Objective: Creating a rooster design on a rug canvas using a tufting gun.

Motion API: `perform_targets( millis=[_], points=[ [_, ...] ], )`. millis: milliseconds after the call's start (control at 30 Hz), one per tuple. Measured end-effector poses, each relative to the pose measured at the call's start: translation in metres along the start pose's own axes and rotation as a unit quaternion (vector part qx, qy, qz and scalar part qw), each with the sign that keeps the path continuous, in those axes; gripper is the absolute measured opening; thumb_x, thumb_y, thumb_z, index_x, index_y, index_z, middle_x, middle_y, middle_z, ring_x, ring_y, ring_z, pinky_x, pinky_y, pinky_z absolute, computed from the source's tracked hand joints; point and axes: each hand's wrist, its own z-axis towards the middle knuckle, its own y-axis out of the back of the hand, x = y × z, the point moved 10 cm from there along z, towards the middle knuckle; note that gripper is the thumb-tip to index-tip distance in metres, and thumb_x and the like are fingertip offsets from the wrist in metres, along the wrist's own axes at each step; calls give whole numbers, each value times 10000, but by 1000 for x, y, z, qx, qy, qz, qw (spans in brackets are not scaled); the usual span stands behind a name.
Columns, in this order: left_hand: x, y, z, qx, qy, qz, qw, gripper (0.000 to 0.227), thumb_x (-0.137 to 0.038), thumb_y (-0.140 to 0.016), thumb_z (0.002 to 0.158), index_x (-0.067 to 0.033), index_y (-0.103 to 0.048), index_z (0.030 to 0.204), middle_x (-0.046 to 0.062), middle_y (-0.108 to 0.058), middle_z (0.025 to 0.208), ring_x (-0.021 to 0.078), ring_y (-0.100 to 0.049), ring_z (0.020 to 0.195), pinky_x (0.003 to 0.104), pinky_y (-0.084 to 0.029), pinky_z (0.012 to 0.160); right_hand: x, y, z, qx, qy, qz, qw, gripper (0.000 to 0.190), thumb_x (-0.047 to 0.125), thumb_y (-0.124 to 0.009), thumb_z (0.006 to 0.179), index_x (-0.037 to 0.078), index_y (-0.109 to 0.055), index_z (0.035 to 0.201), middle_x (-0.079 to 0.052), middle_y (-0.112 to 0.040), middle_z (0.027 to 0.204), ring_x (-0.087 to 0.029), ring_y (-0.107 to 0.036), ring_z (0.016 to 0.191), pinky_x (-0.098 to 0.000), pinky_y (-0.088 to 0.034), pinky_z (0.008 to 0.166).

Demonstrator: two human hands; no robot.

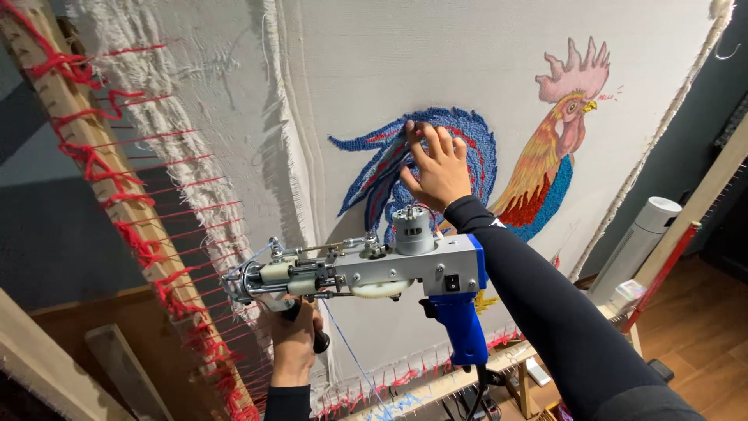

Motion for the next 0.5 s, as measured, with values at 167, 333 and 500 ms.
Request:
perform_targets(
  millis=[167,333,500],
  points=[
    [6,14,-10,-9,-10,-10,1000,129,-55,-699,912,-52,-569,916,16,-539,611,135,-513,482,297,-422,454,3,10,-11,7,-18,73,997,878,452,-643,884,122,-325,1634,-163,-446,1519,-335,-394,1394,-505,-267,1126],
    [-8,11,-22,-26,-5,-12,1000,141,-72,-726,894,-50,-630,995,12,-549,609,126,-500,488,296,-424,468,9,5,-2,28,-17,16,999,856,467,-639,904,224,-323,1661,-173,-446,1500,-338,-397,1376,-518,-261,1124],
    [-7,16,-21,-30,5,-14,999,168,-81,-733,907,-29,-669,1054,13,-537,613,118,-478,493,294,-416,474,8,1,7,52,-12,-26,998,857,479,-631,903,269,-310,1668,-175,-444,1479,-343,-391,1368,-545,-257,1112]
  ],
)
